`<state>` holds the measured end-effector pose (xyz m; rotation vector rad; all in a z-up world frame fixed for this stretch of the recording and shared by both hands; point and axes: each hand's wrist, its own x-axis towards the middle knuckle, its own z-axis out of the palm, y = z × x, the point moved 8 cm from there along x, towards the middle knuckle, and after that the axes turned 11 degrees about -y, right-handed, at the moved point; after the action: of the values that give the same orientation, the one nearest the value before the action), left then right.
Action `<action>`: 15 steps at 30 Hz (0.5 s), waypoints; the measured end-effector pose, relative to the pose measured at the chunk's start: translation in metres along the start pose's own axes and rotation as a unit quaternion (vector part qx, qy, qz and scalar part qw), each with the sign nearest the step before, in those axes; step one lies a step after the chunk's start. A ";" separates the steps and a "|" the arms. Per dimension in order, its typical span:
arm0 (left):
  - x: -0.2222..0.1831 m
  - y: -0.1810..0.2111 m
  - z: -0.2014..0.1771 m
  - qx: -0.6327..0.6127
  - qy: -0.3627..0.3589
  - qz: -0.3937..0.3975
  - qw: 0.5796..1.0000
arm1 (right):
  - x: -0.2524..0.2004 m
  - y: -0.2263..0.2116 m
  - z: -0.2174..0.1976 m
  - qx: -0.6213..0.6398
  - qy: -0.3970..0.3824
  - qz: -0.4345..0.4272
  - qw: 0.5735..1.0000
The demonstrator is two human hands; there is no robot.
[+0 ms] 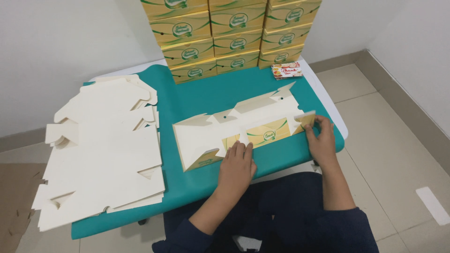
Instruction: The person folds flat cardboard pieces into small rectangular boxes by creasing along pre-scored lines and tucking flaps into slots. After completing one box, the person places it aside and repeats the process with a second piece, finishing with a second assembled box.
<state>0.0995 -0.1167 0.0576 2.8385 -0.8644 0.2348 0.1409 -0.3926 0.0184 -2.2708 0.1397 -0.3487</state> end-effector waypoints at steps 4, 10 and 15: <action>0.020 -0.033 0.013 -0.004 -0.038 -0.030 0.999 | -0.010 -0.085 -0.011 0.094 -0.044 -0.052 0.993; 0.040 -0.051 -0.018 -0.128 -0.161 -0.069 0.976 | 0.004 -0.116 0.003 0.020 -0.084 -0.110 0.990; 0.076 -0.063 -0.036 -0.060 -0.169 -0.112 0.977 | 0.021 -0.118 0.019 -0.117 -0.062 -0.159 0.978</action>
<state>0.1940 -0.0984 0.1004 2.8705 -0.5772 -0.3278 0.1644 -0.3057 0.0993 -2.5449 -0.2636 -0.3705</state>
